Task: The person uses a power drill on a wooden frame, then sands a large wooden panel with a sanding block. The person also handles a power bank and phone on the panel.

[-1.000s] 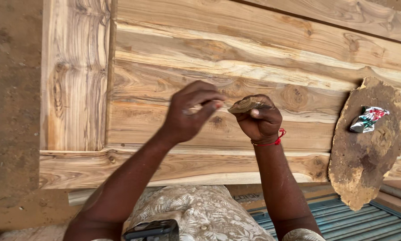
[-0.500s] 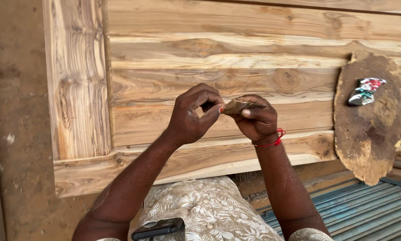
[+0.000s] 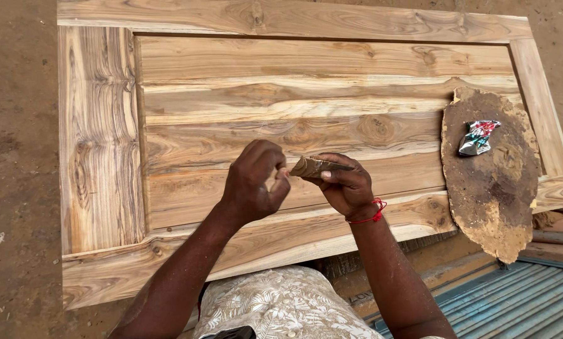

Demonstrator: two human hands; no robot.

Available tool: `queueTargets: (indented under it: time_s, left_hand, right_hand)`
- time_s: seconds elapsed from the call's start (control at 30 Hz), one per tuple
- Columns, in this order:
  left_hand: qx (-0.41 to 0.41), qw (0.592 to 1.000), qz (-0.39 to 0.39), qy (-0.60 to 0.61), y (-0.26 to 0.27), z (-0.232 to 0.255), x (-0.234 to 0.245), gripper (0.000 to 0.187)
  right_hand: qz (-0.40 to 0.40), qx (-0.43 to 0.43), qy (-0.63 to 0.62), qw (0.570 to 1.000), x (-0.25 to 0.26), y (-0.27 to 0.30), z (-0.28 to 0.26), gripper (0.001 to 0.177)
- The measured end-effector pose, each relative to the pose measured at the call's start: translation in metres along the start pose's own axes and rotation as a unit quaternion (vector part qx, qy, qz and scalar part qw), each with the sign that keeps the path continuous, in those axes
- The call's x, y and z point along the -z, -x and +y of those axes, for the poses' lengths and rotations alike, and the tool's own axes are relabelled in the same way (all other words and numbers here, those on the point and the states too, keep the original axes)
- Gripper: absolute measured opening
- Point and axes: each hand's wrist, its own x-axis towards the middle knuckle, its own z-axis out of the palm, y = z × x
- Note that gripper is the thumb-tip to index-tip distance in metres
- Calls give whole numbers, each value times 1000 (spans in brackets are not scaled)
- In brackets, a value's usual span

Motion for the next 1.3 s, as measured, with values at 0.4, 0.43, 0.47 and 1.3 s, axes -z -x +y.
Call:
queueTargets:
  time_s: [0.4,0.43,0.47,1.3]
  left_hand:
    - [209,978,5,-27,89,-72,32,17]
    - [234,971,2,-45,101,-75,42,19]
    - [273,959,-6,-77,112,-80,51,20]
    - [361,760,536,70,314,-65,260,16]
  right_hand:
    - [63,-25,3,998,74,4,-14,40]
    - [75,-26,5,997,81,6,-14,40]
    - [85,-28,9,996,87,6,-15,39]
    - [127,-89,53,987,117,-8,10,36]
